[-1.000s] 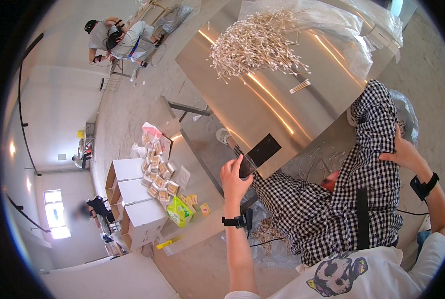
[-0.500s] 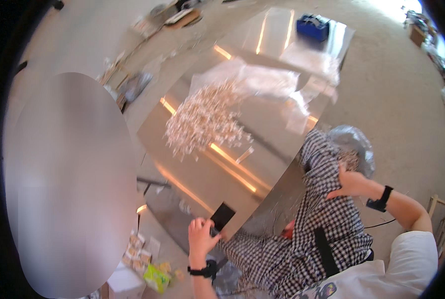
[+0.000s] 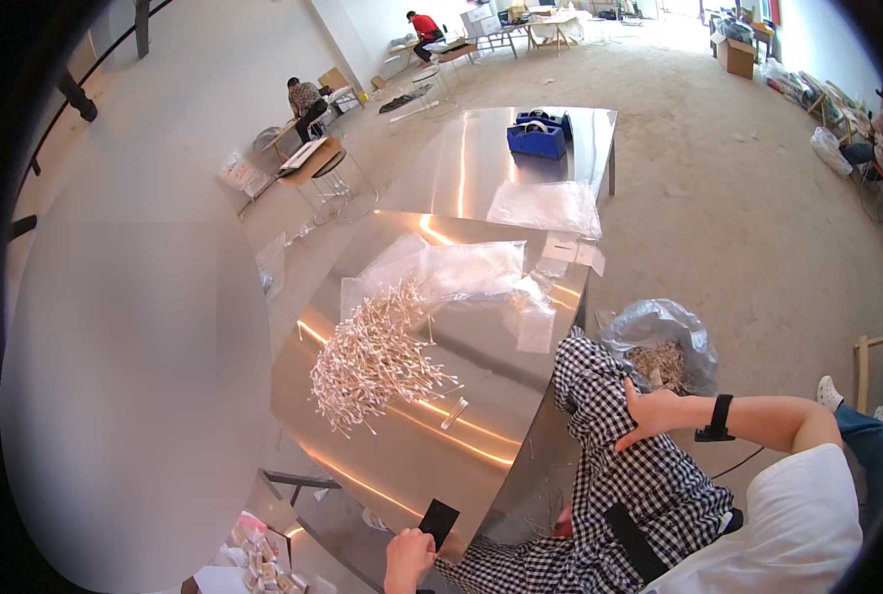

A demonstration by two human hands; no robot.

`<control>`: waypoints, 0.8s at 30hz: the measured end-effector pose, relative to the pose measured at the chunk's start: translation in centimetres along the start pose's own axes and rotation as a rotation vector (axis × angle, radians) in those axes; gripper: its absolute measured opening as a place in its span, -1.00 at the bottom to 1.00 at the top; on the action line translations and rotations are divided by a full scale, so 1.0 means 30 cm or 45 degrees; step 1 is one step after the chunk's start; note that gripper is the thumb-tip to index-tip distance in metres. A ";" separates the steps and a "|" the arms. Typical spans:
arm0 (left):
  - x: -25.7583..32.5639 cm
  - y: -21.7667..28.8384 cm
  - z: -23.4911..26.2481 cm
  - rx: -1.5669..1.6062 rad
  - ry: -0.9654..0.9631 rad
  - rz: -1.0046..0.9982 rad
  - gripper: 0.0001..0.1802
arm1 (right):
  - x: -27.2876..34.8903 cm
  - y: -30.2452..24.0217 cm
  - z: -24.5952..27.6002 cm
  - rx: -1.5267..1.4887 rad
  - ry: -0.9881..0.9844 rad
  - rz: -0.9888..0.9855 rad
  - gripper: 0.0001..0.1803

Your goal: The recorder is counting and packing small swabs or cotton-tipped applicators into plastic bags.

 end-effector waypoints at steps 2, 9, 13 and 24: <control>-0.011 -0.007 -0.003 0.006 -0.062 0.028 -0.86 | 0.002 -0.004 0.008 0.011 0.016 0.008 0.69; 0.011 -0.009 -0.028 0.085 -0.079 0.115 -0.90 | -0.024 -0.023 -0.006 0.056 0.007 0.043 0.67; -0.015 0.047 -0.009 -0.012 0.073 0.086 -0.84 | -0.016 0.032 -0.010 0.006 0.015 -0.101 0.71; 0.019 0.012 -0.073 0.181 0.312 0.278 -0.85 | -0.058 0.077 -0.016 -0.009 -0.041 -0.211 0.70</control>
Point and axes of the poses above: each hand's wrist, its own x-axis away from the middle knuckle, its own z-axis out of the back of the hand, y = z × x, the point moved 10 cm from there along -x, towards the middle knuckle, and after that the axes turned 15 degrees about -y, right-handed, at the moved point
